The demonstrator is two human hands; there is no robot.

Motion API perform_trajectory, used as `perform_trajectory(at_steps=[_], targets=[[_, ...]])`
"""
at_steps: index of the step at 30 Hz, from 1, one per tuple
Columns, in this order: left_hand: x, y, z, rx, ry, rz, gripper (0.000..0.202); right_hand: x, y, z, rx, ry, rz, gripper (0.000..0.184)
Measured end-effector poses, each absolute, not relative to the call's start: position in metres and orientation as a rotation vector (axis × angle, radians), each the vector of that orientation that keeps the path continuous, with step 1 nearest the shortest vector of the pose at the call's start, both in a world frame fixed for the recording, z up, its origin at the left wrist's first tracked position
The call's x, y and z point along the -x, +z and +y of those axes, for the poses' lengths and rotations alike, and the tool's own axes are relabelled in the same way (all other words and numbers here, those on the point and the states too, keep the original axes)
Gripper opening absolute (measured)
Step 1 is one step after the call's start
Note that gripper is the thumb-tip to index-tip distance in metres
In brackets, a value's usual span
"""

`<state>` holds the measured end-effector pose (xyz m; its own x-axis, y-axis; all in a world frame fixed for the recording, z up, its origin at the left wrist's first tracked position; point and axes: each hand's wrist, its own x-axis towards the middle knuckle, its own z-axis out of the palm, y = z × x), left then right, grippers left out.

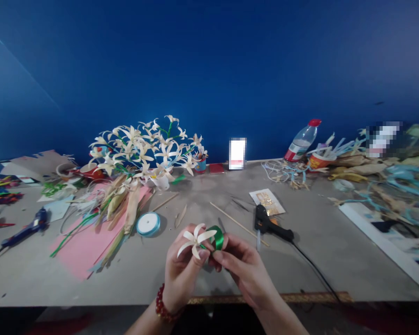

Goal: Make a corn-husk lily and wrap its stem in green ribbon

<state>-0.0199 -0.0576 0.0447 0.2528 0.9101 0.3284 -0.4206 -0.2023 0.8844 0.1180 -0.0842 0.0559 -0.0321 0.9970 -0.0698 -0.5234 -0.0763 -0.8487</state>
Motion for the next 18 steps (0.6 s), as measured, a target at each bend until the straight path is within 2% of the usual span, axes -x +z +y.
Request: perform_trajectory(at_steps=[3, 5, 7, 10, 14, 18], targets=[[0.02, 0.044, -0.056, -1.271, 1.337, 0.565, 0.011, -0.116, 0.054, -0.085, 0.807, 1.531, -0.69, 0.028], [0.021, 0.04, -0.055, -1.31, 1.372, 0.604, 0.011, -0.114, 0.052, -0.086, 0.825, 1.447, -0.745, 0.025], [0.021, 0.035, -0.054, -1.316, 1.41, 0.657, 0.009, -0.113, 0.051, -0.088, 0.912, 1.222, -0.915, 0.017], [0.018, 0.028, -0.055, -1.216, 1.415, 0.718, 0.011, -0.113, 0.051, -0.089, 1.032, 0.705, -1.275, 0.003], [0.013, 0.028, -0.06, -1.03, 1.396, 0.771, 0.011, -0.114, 0.05, -0.088, 1.07, 0.232, -1.463, 0.012], [0.011, 0.033, -0.061, -1.073, 1.426, 0.782, 0.008, -0.113, 0.046, -0.09, 1.093, 0.082, -1.471, 0.013]])
